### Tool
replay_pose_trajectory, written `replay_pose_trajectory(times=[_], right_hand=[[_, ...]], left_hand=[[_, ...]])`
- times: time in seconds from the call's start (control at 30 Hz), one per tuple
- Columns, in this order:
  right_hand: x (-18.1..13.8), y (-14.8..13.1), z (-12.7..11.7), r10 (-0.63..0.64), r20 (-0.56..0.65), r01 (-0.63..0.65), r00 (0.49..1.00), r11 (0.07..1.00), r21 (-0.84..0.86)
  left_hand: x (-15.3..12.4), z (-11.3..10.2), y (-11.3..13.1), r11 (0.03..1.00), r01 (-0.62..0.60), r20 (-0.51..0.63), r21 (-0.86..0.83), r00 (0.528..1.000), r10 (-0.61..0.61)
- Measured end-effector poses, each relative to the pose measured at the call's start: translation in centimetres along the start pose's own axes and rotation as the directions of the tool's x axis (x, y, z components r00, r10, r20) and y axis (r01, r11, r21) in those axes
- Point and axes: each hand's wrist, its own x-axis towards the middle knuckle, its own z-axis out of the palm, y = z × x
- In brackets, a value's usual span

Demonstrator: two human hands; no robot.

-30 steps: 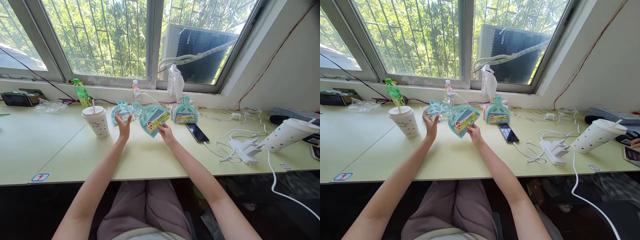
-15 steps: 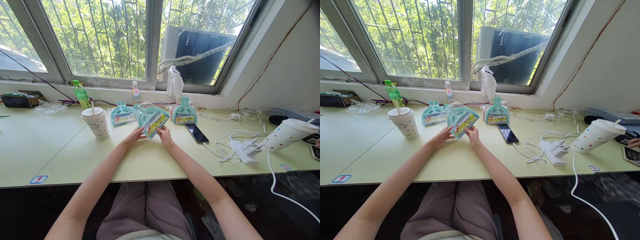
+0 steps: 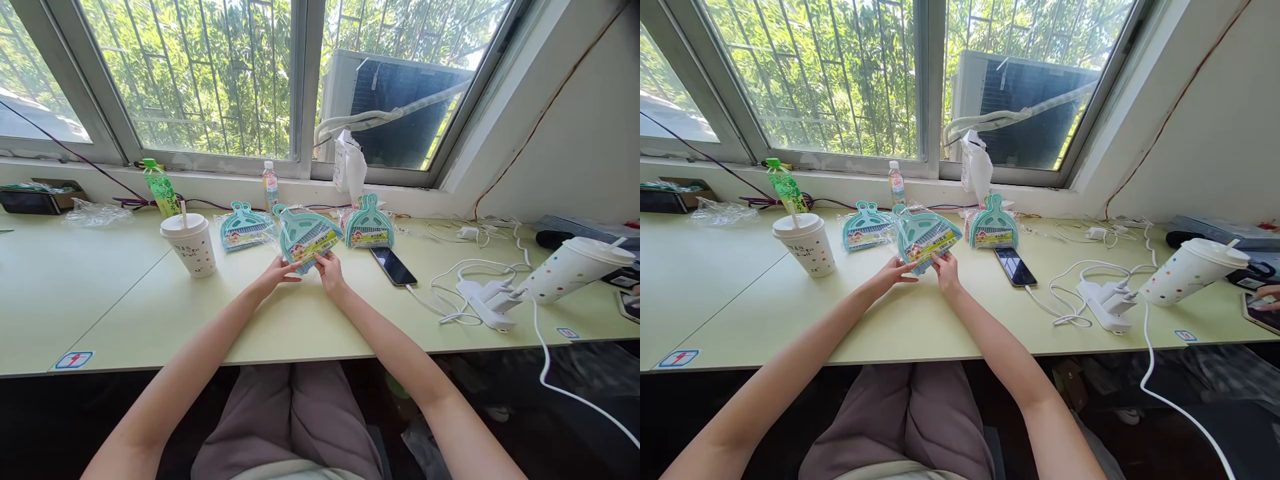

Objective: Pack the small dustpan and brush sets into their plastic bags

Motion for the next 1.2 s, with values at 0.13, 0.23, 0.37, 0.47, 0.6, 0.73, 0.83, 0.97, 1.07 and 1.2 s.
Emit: replay_pose_trajectory(times=[0.13,0.23,0.37,0.47,0.6,0.73,0.83,0.97,1.07,1.2], right_hand=[[0.2,0.0,0.0,0.029,0.033,-0.029,0.999,1.000,-0.007],[0.4,0.0,-0.1,0.071,0.053,-0.069,0.996,0.997,-0.044],[0.6,0.2,-0.3,0.087,0.042,-0.084,0.995,0.994,-0.067],[0.7,0.1,-0.5,0.069,0.021,-0.068,0.997,0.996,-0.055],[0.6,-0.3,-0.5,0.027,0.005,-0.027,1.000,0.999,-0.046],[0.3,-0.6,-0.2,-0.014,0.010,0.014,1.000,1.000,-0.017],[0.2,-0.6,0.0,-0.018,0.031,0.018,0.999,1.000,0.005],[0.1,-0.3,0.2,0.018,0.057,-0.017,0.998,1.000,-0.012],[0.0,-0.3,0.2,0.053,0.078,-0.051,0.996,0.998,-0.024],[0.1,-1.1,0.1,0.075,0.142,-0.071,0.987,0.997,-0.032]], left_hand=[[0.4,-0.3,-0.3,0.999,-0.022,-0.092,-0.048,0.996,0.017],[0.4,-0.5,-0.4,0.999,-0.036,-0.115,0.001,0.993,0.036],[-0.1,-0.3,-0.2,0.996,-0.062,-0.086,0.068,0.994,0.068],[-0.5,0.3,0.1,0.985,-0.071,-0.059,0.160,0.995,0.081],[-0.9,0.9,0.1,0.963,-0.013,0.114,0.268,0.993,-0.018],[-1.0,1.4,0.0,0.974,0.035,0.271,0.223,0.958,-0.096],[-0.8,1.4,0.0,0.993,-0.072,0.107,0.090,0.992,0.062],[-0.3,1.2,0.2,0.972,-0.235,-0.055,-0.025,0.971,0.234],[-0.3,0.9,0.4,0.976,-0.198,-0.083,-0.090,0.978,0.191],[-0.2,0.3,0.6,0.991,-0.100,-0.100,-0.085,0.991,0.091]])
